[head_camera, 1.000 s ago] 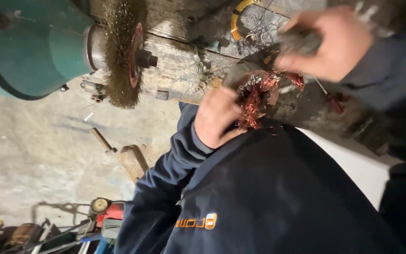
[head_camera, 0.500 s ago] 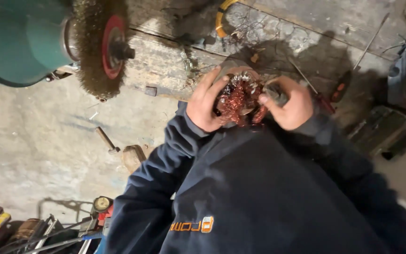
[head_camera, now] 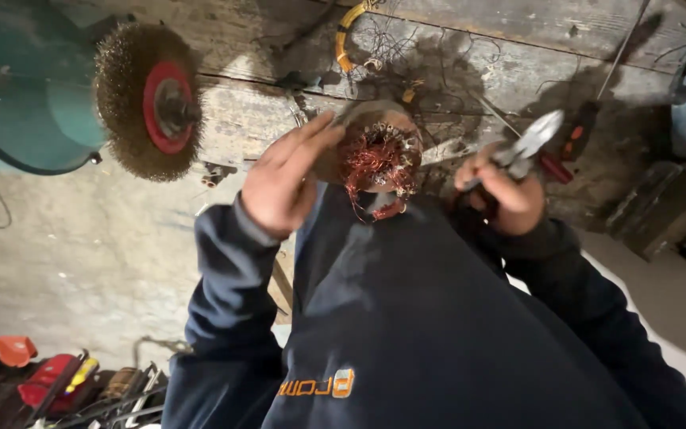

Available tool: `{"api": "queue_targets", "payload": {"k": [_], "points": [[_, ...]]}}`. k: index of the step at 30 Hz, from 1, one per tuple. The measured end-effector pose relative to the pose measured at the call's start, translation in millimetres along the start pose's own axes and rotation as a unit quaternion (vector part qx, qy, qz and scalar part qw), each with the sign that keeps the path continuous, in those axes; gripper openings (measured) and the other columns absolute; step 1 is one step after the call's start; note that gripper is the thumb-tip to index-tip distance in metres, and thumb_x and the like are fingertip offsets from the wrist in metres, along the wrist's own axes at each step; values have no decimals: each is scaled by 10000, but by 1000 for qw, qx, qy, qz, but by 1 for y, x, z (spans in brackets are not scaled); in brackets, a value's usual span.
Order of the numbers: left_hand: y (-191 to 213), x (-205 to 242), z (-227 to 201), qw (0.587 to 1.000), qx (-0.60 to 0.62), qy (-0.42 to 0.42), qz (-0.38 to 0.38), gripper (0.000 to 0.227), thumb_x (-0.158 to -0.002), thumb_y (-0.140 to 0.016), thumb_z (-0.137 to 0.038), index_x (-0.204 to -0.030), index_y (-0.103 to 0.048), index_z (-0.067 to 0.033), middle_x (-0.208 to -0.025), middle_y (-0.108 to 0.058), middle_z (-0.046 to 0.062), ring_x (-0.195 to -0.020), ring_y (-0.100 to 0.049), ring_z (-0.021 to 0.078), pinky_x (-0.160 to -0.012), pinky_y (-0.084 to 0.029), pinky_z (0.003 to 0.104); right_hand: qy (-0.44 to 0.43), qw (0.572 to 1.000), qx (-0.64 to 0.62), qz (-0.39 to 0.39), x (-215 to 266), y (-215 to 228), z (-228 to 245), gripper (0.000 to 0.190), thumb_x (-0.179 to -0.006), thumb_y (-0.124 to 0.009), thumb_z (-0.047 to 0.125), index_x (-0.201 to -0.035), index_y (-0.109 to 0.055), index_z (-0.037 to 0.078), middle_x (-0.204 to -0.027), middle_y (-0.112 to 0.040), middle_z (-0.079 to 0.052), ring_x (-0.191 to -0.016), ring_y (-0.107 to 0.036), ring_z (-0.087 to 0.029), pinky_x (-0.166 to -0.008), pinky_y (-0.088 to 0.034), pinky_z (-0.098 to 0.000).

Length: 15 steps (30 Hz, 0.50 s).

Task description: The person works at a bench-mounted wire brush wheel, pulling reddish copper windings out of a cylindrical electric motor armature by hand and with pliers, and drops the extracted copper into a red bucket. They rotate the armature to reach different sides and continue pulling out wire until the slots are mostly cleared.

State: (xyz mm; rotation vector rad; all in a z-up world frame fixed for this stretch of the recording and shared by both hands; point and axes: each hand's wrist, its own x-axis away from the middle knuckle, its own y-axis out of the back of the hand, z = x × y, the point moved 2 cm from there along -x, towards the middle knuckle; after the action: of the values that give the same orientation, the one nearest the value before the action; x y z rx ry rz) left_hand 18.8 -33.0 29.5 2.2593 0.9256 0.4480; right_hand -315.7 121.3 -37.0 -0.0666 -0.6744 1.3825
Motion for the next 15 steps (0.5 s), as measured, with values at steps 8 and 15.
{"api": "queue_targets", "payload": {"k": [8,15], "points": [[-19,-48,-82,976,-187,50,-100,642,-738,-828,-341,-1294,-617,-98,-1273,-634,118,-1077,-655,314,-887,-552,419,-178,981,2,73,6,19,3,595,-752,-634,-12,-1323,-494,78,-1119,-649,-100,-1041,-634,-250,-827,-499,-361],[-30,-31,-57,974,-191,-17,-123,400,-942,-793,-269,-1280,-673,-91,-968,-633,42,-867,-651,227,-742,-543,350,133,744,640,139,-45,-12,96,574,-768,-666,13,-1323,-519,16,-1295,-585,-209,-1163,-593,-357,-963,-519,-468]]}}
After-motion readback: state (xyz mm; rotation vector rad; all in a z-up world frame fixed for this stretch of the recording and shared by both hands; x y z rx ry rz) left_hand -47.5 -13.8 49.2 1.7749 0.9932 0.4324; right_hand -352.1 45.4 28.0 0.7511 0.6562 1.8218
